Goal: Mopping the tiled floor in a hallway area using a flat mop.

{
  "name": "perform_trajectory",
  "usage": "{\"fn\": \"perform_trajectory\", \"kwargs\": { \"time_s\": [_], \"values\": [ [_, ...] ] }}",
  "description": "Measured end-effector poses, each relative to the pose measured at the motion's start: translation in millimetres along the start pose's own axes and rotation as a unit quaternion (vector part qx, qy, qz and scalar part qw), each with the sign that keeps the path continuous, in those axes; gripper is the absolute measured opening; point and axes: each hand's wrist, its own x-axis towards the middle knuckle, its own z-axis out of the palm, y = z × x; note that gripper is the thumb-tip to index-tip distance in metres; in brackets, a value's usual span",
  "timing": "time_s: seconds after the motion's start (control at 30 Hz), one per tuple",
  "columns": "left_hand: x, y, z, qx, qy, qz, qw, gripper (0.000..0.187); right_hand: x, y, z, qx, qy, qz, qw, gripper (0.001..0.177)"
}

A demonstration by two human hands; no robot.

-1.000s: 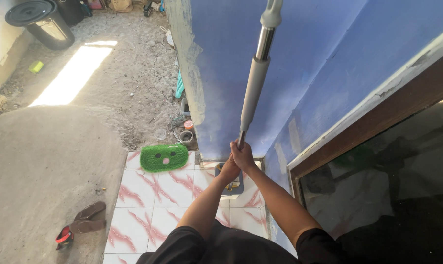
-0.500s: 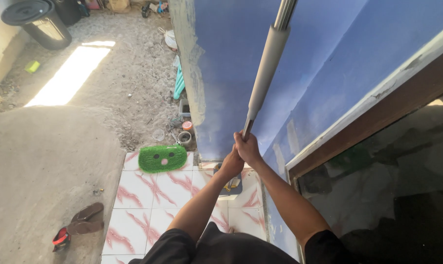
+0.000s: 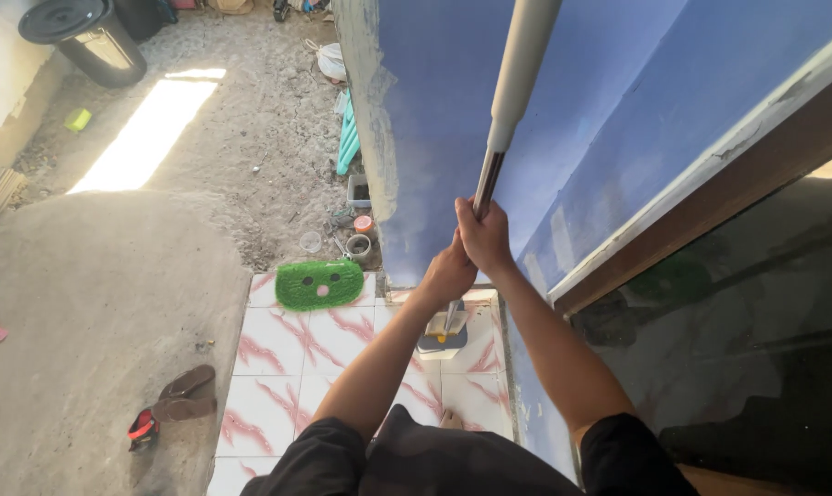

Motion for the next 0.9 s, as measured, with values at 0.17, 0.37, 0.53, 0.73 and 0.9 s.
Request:
{"fn": "perform_trajectory", "kwargs": {
  "time_s": [0.17,0.37,0.53,0.73,0.9],
  "values": [
    [-1,-41,27,0.003,-0.017,-0.027,0.999,0.07,-18,44,1,0.004,0.024,0.019,1.0,0.025],
    [12,-108,64,0.009,-0.028,-0.033,0.999,0.067,-26,100,6,-0.011,0.016,0.014,1.0,0.03],
    [5,-132,70,-0.029,-0.023,0.01,0.999,0.062,-38,129,16,-0.007,-0.006,0.047,0.999,0.029],
    [1,-178,97,-0.03,-0.014,0.035,0.999,0.066,-53,179,16,-0.069,-0.021,0.042,0.997,0.031],
    [6,-213,127,-0.019,-0.055,-0.028,0.998,0.065,-64,206,6,-0.067,-0.041,0.06,0.995,0.026]
  ]
}}
